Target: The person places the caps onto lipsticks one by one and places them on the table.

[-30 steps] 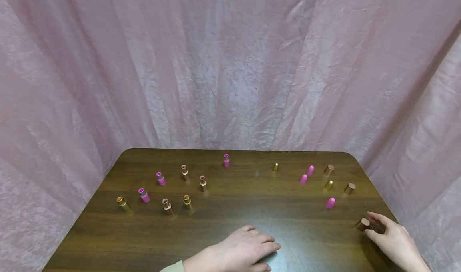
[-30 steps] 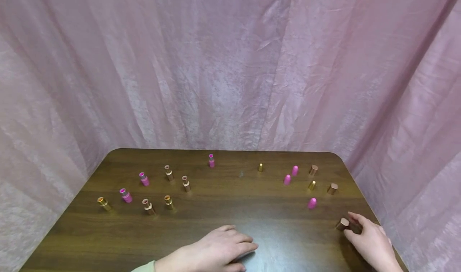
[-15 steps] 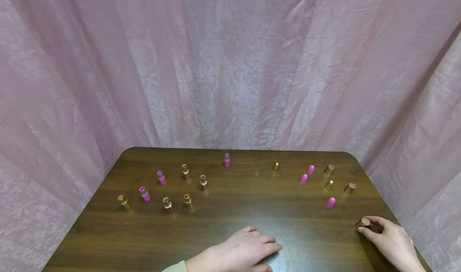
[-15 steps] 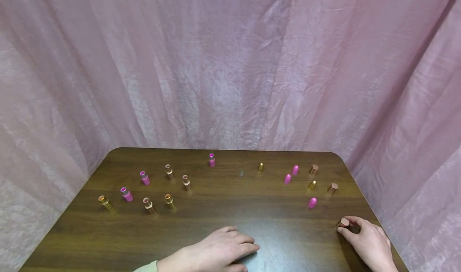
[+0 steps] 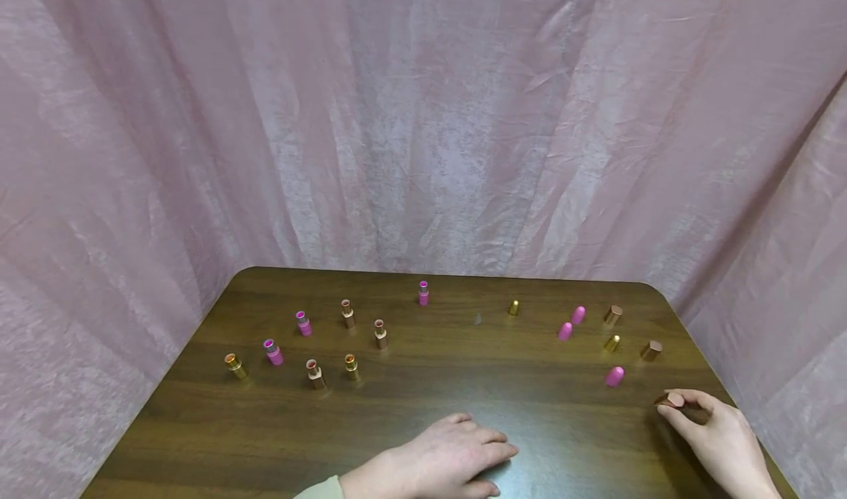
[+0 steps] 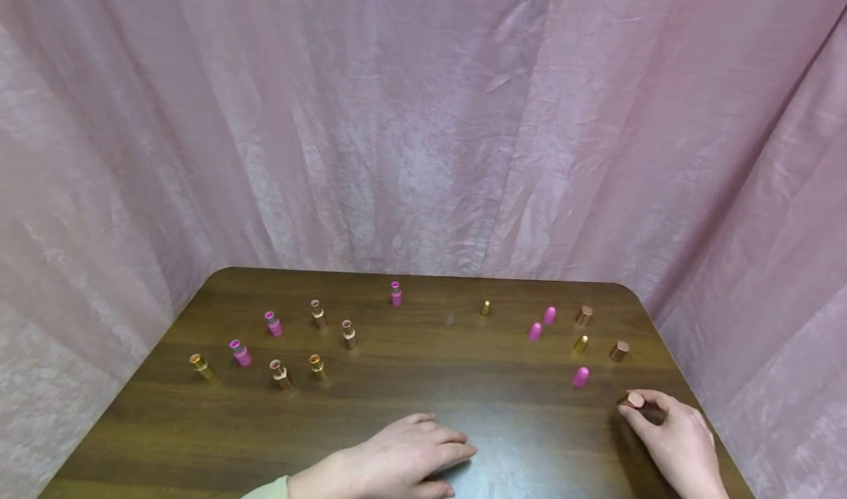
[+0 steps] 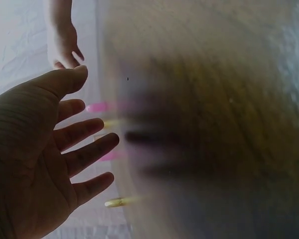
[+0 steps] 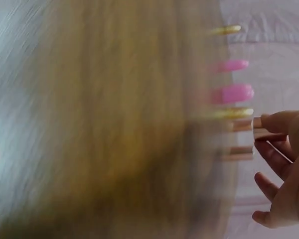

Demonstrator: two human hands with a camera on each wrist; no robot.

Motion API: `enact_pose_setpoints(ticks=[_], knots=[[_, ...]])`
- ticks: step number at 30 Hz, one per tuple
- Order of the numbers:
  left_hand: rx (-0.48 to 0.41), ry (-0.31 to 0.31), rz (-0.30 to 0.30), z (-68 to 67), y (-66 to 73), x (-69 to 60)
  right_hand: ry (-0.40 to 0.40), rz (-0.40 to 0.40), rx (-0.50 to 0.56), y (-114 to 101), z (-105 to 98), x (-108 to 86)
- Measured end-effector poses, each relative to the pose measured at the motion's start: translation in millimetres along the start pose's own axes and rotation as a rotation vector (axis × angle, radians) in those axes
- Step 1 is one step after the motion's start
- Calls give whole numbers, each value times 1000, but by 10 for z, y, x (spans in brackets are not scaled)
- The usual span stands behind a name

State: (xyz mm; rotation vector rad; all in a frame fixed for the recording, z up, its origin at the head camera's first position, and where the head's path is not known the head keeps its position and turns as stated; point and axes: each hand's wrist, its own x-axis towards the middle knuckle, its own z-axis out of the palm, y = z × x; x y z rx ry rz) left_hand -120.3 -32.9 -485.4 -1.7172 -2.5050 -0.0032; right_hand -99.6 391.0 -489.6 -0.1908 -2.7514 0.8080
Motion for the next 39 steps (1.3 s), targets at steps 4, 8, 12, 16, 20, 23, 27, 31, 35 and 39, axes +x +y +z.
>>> enact_pose_setpoints(ticks=[4, 8, 12, 16, 20, 23, 27, 31, 35, 39], knots=[[3, 5, -20, -18, -6, -17, 17, 9, 89, -153, -22, 12], [1, 5, -41, -42, -14, -41, -49, 94, 166, -351, -44, 35], [-9, 14, -58, -62, -31, -73, -84, 121, 269, -573, 6, 83], [-34, 25, -76, -74, -53, -100, -114, 104, 404, -772, 106, 152], [-55, 30, -95, -84, -78, -129, -158, 167, 544, -937, 226, 217], [-57, 28, -106, -93, -95, -153, -198, 228, 665, -1035, 306, 255], [-43, 34, -111, -106, -127, -194, -224, 253, 930, -1155, 418, 301], [-45, 52, -119, -123, -164, -242, -223, 259, 1139, -1269, 541, 334], [-57, 73, -140, -158, -206, -310, -237, 292, 1169, -1351, 638, 355], [-72, 114, -157, -231, -279, -399, -253, 336, 1163, -1405, 707, 369]])
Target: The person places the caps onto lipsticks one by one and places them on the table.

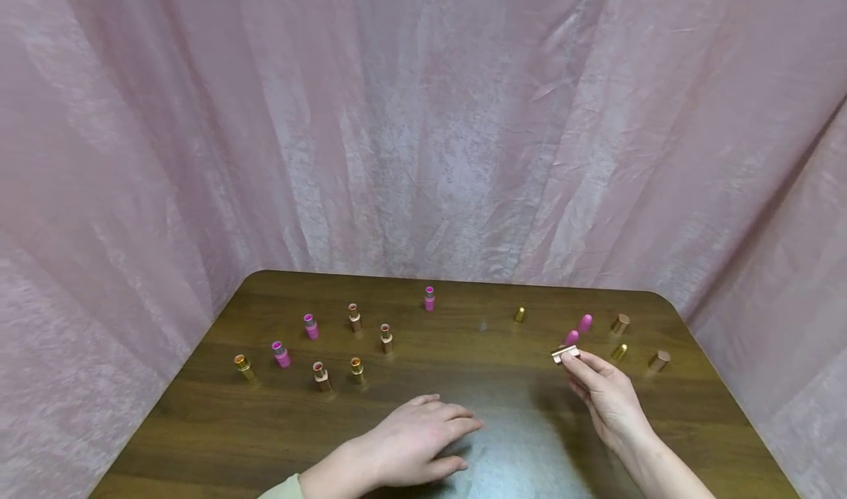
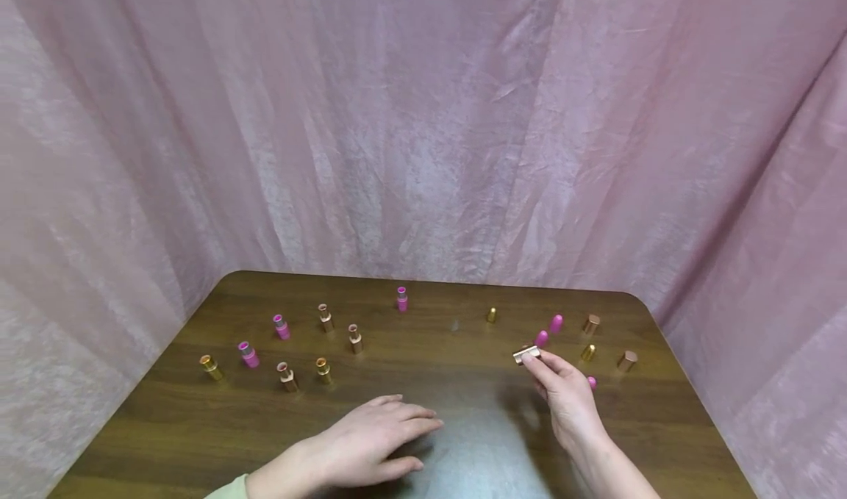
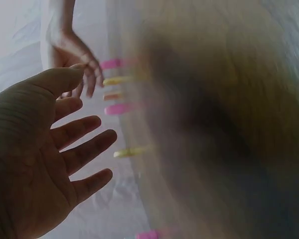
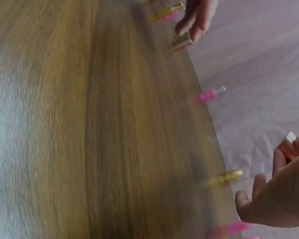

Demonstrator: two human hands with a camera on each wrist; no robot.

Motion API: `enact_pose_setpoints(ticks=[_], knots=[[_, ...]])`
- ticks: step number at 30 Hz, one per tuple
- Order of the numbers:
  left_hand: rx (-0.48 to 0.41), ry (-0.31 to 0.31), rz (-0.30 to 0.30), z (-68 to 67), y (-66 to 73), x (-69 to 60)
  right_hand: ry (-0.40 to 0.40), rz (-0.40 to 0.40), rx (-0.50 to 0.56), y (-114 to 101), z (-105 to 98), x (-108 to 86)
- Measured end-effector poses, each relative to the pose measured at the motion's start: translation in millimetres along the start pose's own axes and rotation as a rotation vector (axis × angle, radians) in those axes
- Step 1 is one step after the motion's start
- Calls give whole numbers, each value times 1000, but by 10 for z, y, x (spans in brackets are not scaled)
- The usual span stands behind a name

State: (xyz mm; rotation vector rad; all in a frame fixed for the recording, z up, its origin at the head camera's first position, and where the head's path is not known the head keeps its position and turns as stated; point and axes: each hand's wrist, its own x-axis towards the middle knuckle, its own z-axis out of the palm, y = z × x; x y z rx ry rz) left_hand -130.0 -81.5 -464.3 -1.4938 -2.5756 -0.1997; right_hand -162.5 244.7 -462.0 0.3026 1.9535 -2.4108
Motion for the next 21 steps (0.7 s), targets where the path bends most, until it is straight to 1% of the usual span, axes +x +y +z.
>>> enact_pose_setpoints(ticks=[3, 5, 8, 11, 14, 16, 18, 21], knots=[[-20, 35, -28, -84, -81, -84, -3, 22, -12, 34, 49, 16], [-31, 55, -60, -145, -135, -152, -9, 25, -22, 56, 75, 24], [-47, 87, -122, -226, -216, -256, -20, 20, -32, 80, 99, 29], [-71, 131, -206, -300, -297, -368, -29, 17, -37, 96, 114, 31], [-85, 210, -298, -371, -383, -489, -32, 25, -42, 105, 123, 32], [-83, 276, -356, -416, -446, -576, -33, 31, -47, 107, 130, 35], [-81, 346, -400, -461, -514, -669, -32, 40, -44, 106, 140, 37], [-79, 423, -471, -498, -613, -815, -30, 51, -34, 109, 147, 39]])
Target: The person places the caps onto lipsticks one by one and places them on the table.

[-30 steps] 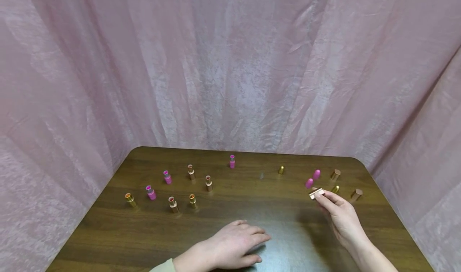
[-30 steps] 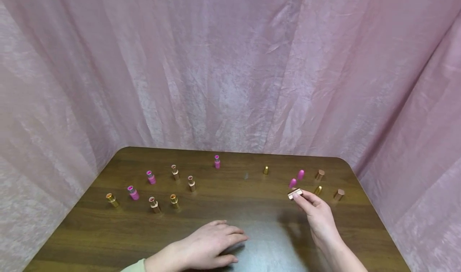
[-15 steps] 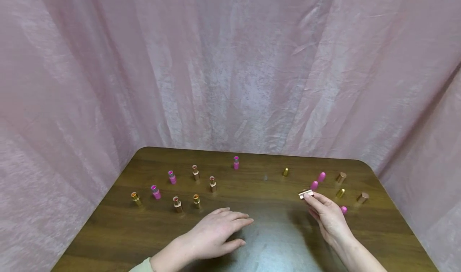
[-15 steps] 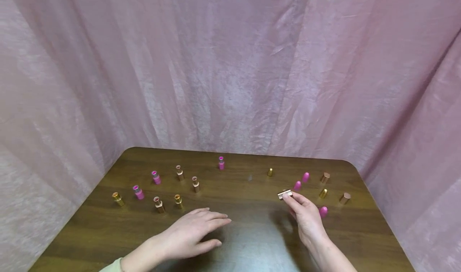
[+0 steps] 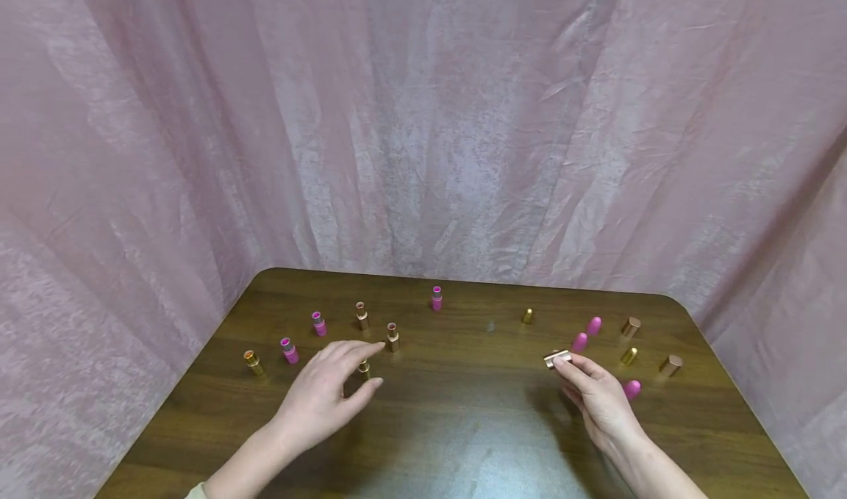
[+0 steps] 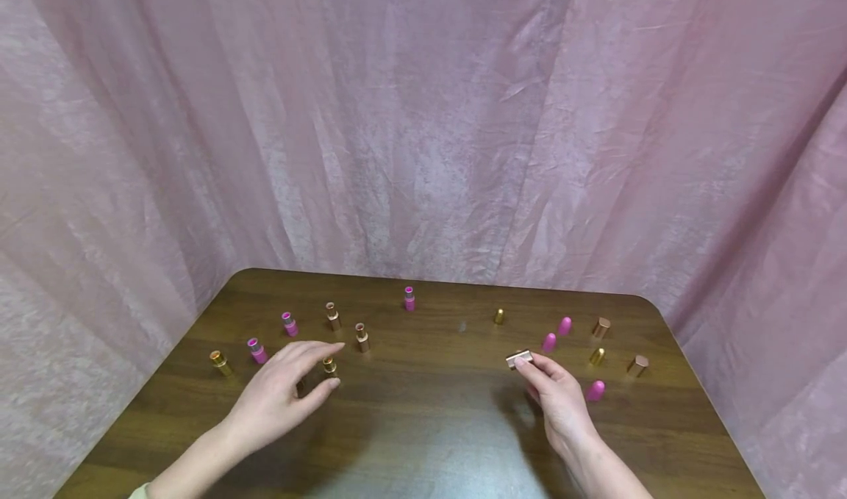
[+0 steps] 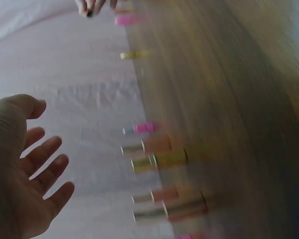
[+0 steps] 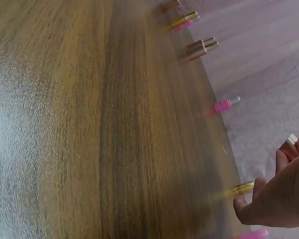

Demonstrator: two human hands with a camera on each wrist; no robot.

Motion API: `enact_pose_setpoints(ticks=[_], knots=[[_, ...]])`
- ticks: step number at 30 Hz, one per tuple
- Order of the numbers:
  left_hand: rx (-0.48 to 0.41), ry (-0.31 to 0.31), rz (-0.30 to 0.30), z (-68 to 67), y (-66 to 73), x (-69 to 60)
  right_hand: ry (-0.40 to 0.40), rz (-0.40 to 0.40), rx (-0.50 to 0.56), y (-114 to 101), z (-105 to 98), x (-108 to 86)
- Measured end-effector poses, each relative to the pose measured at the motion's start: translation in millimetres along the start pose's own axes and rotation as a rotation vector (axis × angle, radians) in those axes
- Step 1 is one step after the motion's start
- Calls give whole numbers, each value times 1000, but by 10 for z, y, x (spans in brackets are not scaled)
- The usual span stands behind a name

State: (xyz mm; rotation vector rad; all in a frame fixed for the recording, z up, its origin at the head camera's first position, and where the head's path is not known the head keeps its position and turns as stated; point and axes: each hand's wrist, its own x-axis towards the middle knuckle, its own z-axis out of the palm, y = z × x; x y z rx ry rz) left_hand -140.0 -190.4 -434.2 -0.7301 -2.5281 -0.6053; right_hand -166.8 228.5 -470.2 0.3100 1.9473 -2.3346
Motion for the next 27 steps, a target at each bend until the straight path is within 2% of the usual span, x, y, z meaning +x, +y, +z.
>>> enact_pose_setpoints(ticks=[3, 9, 15, 19, 23, 27], knots=[[7, 42, -81, -53, -138, -94, 5, 18, 18, 0, 13, 6], [7, 59, -221, -74, -356, -295, 10, 64, 92, -8, 37, 16], [-46, 12, -378, -52, -507, -433, -19, 127, 185, -21, 51, 31], [-89, -26, -474, -6, -584, -461, -9, 140, 223, -29, 52, 27], [-121, -49, -539, 49, -653, -464, -5, 146, 236, -24, 50, 22], [-110, -81, -582, 106, -702, -466, -11, 150, 240, -21, 54, 23]])
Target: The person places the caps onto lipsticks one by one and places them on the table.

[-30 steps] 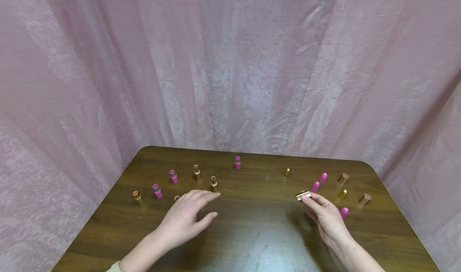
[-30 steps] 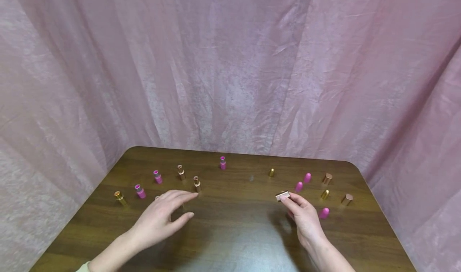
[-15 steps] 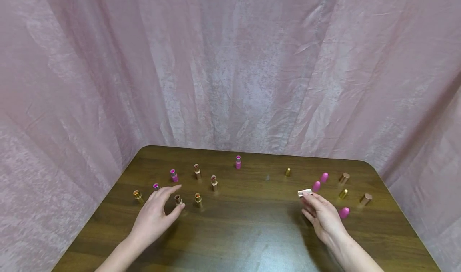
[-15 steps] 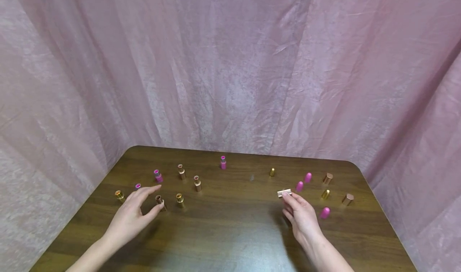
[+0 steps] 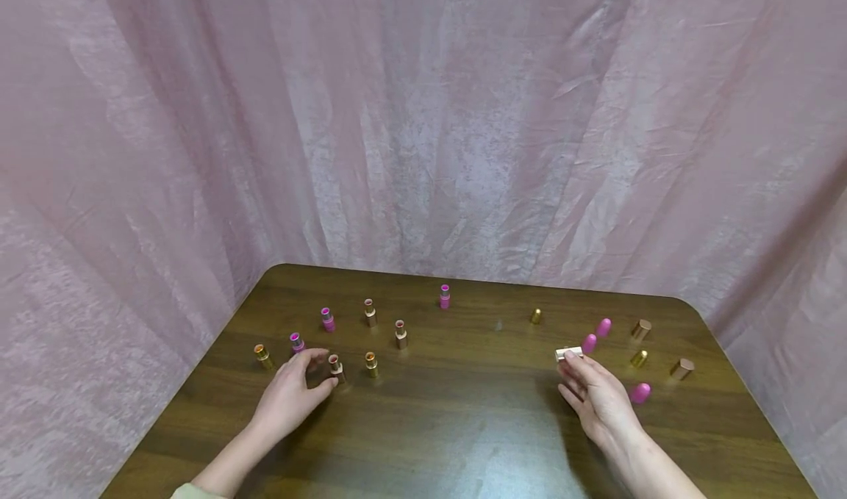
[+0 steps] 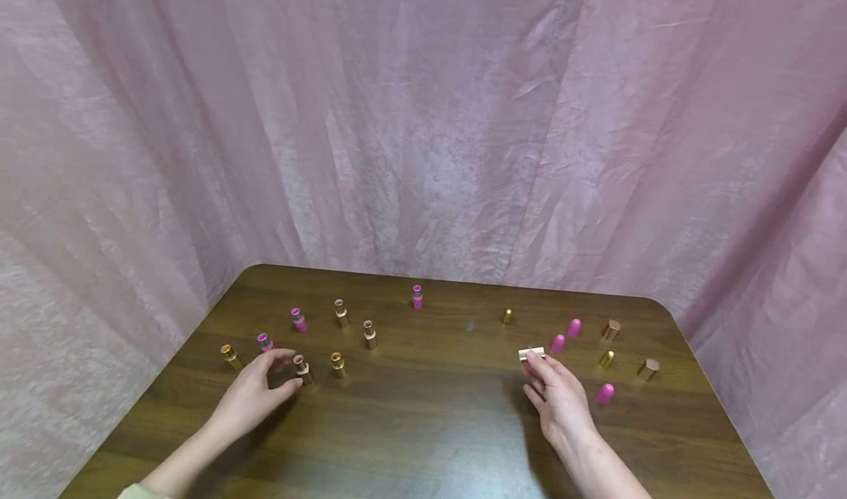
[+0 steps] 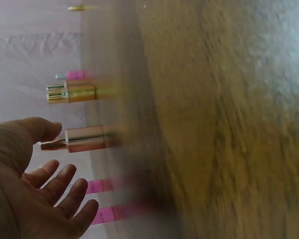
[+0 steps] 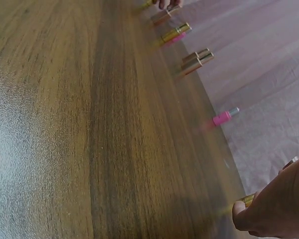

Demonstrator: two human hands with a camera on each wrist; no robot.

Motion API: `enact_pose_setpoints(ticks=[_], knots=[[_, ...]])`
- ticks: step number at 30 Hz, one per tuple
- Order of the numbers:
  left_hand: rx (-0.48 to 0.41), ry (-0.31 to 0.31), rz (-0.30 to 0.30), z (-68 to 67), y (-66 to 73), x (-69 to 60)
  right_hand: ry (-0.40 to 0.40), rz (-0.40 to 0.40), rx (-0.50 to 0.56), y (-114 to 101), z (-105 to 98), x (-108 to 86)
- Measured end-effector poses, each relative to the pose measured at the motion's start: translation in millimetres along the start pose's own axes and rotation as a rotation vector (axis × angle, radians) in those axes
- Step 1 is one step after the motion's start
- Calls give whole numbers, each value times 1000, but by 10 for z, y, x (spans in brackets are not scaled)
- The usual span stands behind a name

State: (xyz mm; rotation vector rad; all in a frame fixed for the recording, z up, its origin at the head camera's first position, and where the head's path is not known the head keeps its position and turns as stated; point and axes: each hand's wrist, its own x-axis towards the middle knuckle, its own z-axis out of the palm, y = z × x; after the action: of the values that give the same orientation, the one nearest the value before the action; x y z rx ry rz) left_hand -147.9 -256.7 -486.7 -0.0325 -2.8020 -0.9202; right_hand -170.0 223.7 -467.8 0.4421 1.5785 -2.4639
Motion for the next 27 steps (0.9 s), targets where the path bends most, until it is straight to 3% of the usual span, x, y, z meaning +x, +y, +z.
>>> enact_pose_setpoints(ticks=[15, 27], knots=[[74, -40, -40, 169, -102, 127, 0, -17, -1, 27, 15, 0], [73, -46, -32, 163, -113, 131, 15, -16, 15, 42, 14, 6]])
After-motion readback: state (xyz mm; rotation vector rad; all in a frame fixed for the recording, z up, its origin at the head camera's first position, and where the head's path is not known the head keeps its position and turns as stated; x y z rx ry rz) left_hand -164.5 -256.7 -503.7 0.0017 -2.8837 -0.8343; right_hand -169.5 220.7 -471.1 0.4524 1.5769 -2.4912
